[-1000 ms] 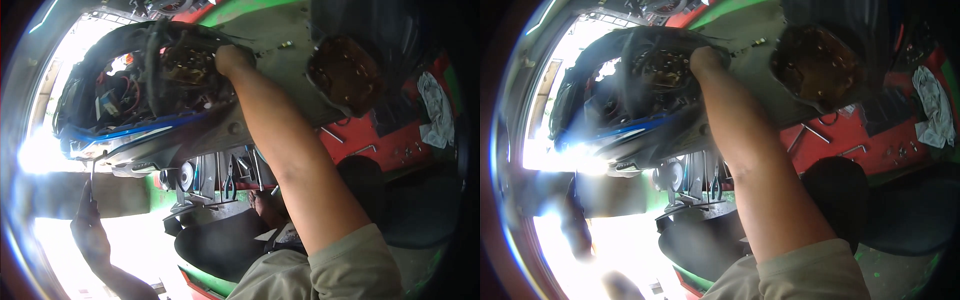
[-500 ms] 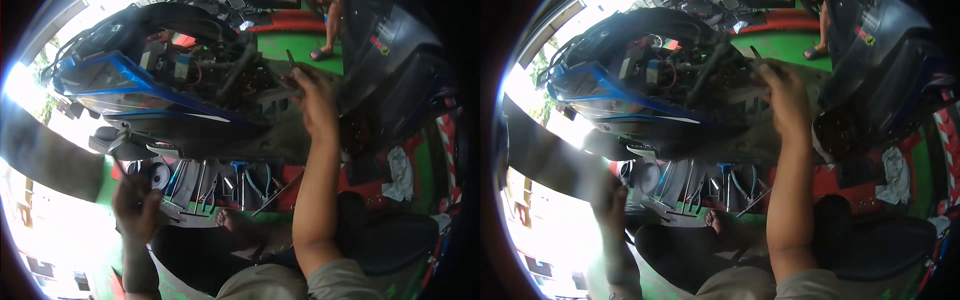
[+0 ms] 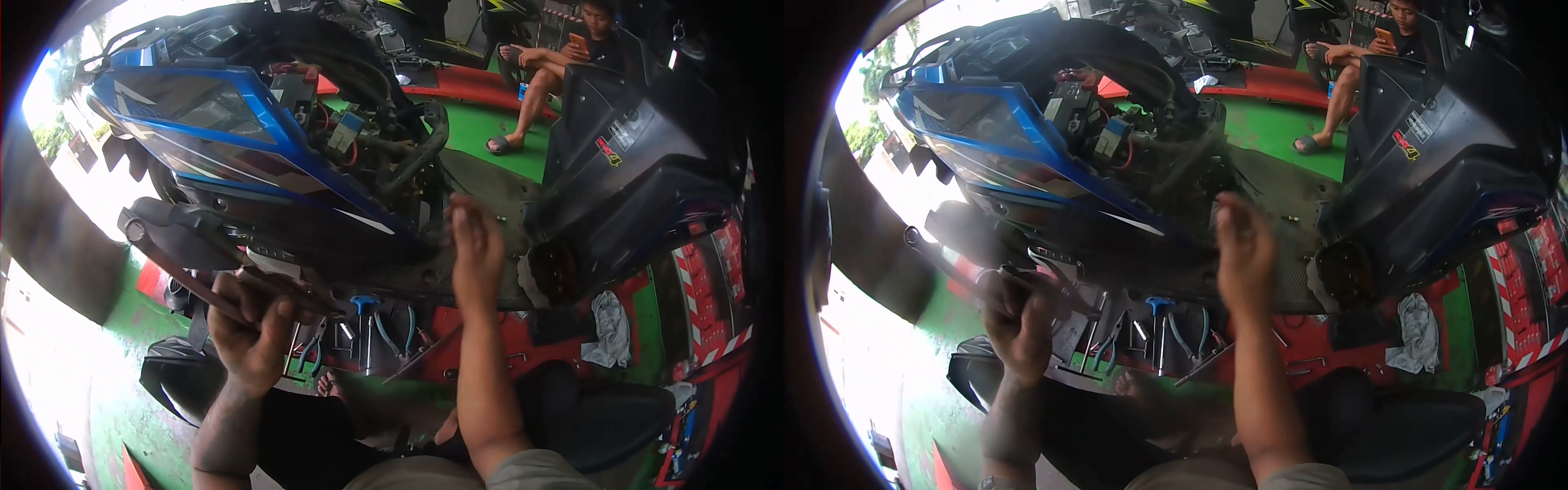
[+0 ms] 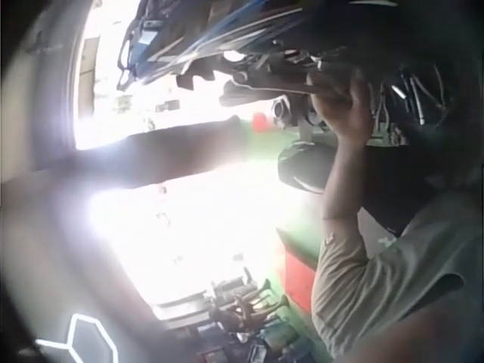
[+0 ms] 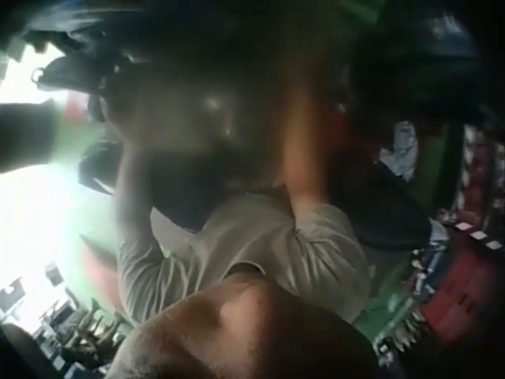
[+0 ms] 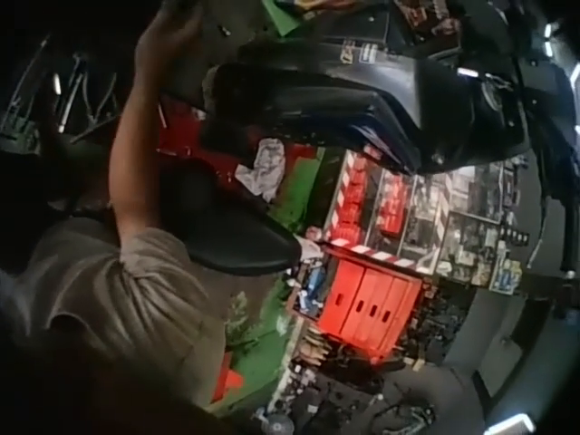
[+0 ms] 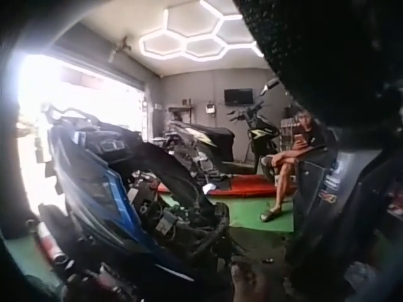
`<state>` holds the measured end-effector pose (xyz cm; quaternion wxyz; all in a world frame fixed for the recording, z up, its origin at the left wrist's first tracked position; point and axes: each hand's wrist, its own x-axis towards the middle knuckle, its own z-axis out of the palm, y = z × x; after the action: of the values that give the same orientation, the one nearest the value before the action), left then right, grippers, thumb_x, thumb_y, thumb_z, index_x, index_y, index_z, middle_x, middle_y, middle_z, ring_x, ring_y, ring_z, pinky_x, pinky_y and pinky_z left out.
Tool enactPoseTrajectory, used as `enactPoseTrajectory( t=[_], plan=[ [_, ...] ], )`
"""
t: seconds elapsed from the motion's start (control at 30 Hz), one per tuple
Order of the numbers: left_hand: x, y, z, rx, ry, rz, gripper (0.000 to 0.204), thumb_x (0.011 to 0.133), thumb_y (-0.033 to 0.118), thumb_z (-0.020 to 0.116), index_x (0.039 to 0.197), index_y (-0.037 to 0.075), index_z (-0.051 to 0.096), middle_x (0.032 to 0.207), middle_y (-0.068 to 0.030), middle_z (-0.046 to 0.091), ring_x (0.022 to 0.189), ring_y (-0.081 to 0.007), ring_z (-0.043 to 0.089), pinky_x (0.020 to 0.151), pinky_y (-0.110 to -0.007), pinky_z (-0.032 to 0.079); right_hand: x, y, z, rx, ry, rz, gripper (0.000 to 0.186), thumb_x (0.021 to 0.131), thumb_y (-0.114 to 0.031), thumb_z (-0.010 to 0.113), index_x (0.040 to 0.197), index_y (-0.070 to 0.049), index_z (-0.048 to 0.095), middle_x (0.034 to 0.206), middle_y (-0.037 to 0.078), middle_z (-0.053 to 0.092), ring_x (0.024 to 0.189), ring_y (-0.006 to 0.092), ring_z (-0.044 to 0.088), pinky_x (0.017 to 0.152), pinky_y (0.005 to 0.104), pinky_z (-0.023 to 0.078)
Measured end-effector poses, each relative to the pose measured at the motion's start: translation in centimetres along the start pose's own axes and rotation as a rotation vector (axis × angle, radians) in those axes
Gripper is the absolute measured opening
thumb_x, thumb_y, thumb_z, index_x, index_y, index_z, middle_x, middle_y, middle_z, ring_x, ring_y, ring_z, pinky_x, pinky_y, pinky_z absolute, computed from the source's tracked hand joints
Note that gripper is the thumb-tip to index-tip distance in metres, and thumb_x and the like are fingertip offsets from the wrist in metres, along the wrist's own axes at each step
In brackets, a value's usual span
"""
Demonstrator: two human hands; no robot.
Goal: Disassembling and cleaning internal components of a motorcycle engine or fuel system.
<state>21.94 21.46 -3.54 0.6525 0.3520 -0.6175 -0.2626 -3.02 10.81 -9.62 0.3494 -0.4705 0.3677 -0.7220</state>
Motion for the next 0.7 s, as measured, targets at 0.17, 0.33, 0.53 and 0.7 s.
enactPoseTrajectory(
  t=[0.17,0.33,0.53,0.7],
  plan=[
    [0.2,-0.2,-2.0,0.255,0.046,0.105,0.029,0.102,0.029,0.064,0.098,0.003,0.051,0.082,-0.0097,0.065,0.071,-0.0153,0.057,0.073,-0.029,0.048,10.4,9.5,-3.2,-0.665,-0.248,0.045,0.031,0.090,-0.023,0.076,0.112,0.000,0.075,0.093,0.013,0.075,0.085,0.0196,0.070,0.078,0.0340,0.053],
    [0.1,-0.5,-2.7,0.279,0.055,0.095,0.037,0.101,0.030,0.065,0.113,-0.003,0.053,0.084,-0.0106,0.068,0.071,-0.0159,0.061,0.071,-0.028,0.049,12.7,14.8,-2.7,-0.602,-0.369,0.201,0.038,0.086,-0.024,0.080,0.116,-0.001,0.077,0.094,0.012,0.077,0.083,0.0176,0.070,0.076,0.0338,0.053],
    [-0.3,-1.2,-2.8,0.149,0.053,0.020,0.046,0.100,0.027,0.067,0.124,-0.007,0.046,0.086,-0.0134,0.069,0.069,-0.0178,0.066,0.069,-0.031,0.053,13.0,15.4,-2.3,-0.440,-0.404,0.225,0.037,0.087,-0.024,0.079,0.118,-0.003,0.077,0.091,-0.001,0.074,0.075,0.0076,0.058,0.069,0.0283,0.046],
    [0.0,-1.2,-3.0,0.094,0.006,0.027,0.032,0.098,0.013,0.067,0.111,-0.001,0.041,0.084,-0.0144,0.067,0.074,-0.0200,0.069,0.071,-0.032,0.056,13.1,15.0,-2.5,-0.463,-0.413,0.303,0.037,0.088,-0.025,0.079,0.119,-0.005,0.078,0.087,-0.004,0.071,0.071,0.0062,0.053,0.065,0.0261,0.042]
  ],
)
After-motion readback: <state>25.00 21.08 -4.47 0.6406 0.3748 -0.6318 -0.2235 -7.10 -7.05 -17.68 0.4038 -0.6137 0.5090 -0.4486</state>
